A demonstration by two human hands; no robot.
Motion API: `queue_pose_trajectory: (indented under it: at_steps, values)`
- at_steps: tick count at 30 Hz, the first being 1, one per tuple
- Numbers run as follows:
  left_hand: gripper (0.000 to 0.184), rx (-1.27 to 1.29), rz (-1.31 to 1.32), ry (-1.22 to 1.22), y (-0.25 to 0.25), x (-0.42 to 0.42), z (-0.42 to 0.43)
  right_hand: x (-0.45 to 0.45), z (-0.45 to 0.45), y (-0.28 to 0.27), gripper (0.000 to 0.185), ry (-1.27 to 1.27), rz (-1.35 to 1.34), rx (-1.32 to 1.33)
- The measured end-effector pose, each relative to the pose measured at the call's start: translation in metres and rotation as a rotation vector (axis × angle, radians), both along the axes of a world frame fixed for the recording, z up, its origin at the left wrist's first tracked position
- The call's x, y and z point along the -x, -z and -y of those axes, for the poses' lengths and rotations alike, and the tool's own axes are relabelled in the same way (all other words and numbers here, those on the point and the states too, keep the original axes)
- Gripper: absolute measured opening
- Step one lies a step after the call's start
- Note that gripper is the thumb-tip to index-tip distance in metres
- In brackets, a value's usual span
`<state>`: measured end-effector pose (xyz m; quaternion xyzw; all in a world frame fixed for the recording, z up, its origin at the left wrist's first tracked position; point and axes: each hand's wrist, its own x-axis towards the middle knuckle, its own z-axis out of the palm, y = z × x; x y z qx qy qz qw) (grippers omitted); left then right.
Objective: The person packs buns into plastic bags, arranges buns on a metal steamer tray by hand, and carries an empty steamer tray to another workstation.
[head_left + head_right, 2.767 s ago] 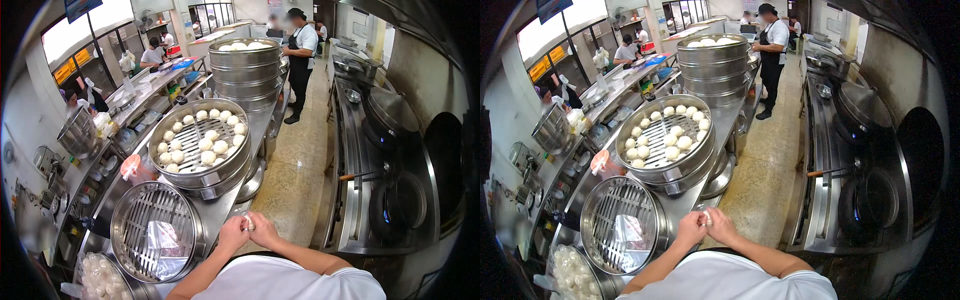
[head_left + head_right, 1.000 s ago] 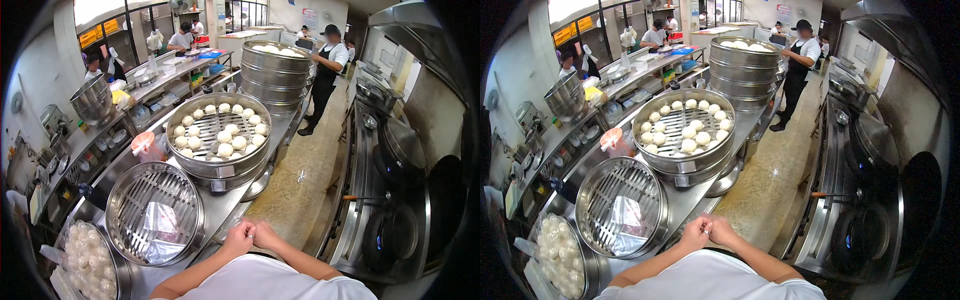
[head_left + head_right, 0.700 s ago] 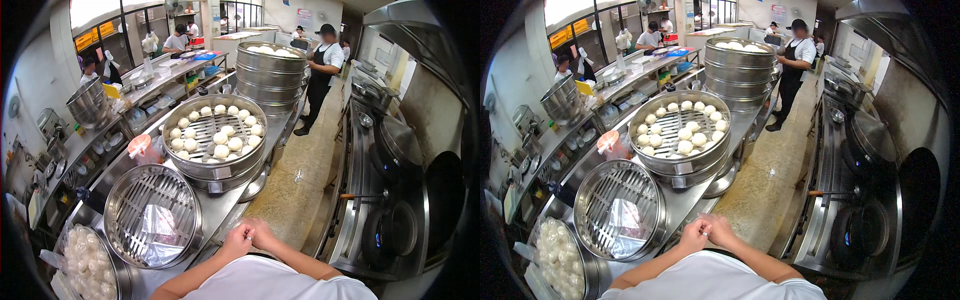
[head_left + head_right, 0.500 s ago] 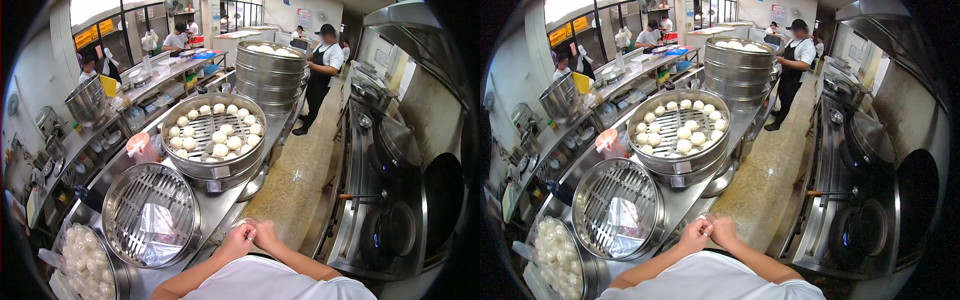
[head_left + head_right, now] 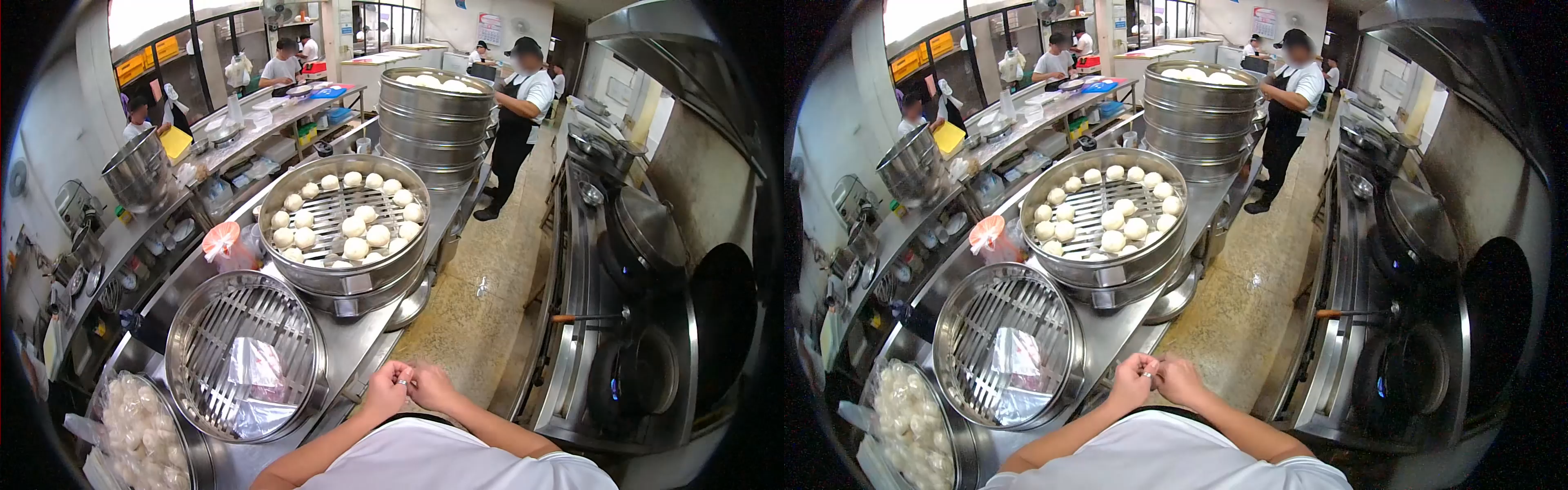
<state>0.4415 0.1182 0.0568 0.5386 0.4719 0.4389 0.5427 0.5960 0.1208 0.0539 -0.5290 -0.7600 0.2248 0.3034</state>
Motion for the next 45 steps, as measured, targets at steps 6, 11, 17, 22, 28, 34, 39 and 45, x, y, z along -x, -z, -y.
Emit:
queue_pose_trajectory:
  at_steps: [6, 11, 17, 22, 28, 34, 39, 45]
  values:
    - [0.012, -0.048, -0.15, 0.139, -0.008, 0.001, 0.007, -0.008, 0.006, -0.004, 0.019, 0.007, 0.192, 0.199]
    - [0.012, -0.024, 0.039, 0.023, -0.007, -0.002, 0.0, -0.009, 0.013, -0.017, 0.026, 0.011, 0.083, 0.222]
    - [0.01, 0.237, 0.26, -0.108, 0.014, 0.014, -0.01, -0.01, 0.034, -0.042, 0.036, 0.045, -0.081, 0.084]
    - [0.01, 0.127, 0.169, -0.068, -0.005, 0.016, -0.008, -0.002, 0.025, -0.032, 0.026, 0.159, -0.095, -0.066]
    - [0.036, -0.377, -0.028, 0.074, -0.027, 0.038, -0.012, -0.006, 0.015, -0.049, 0.021, 0.01, -0.006, 0.017]
    - [0.053, -0.397, -0.31, 0.384, 0.013, 0.044, -0.002, 0.024, 0.015, -0.093, 0.02, -0.14, -0.232, 0.017]
    - [0.032, 0.066, -0.344, 0.194, 0.003, 0.054, 0.008, 0.039, 0.005, -0.115, 0.017, -0.039, -0.42, -0.025]
    - [0.052, 0.435, 0.884, -0.045, 0.016, 0.096, 0.004, 0.049, -0.02, -0.102, 0.054, -0.078, -0.328, -0.165]
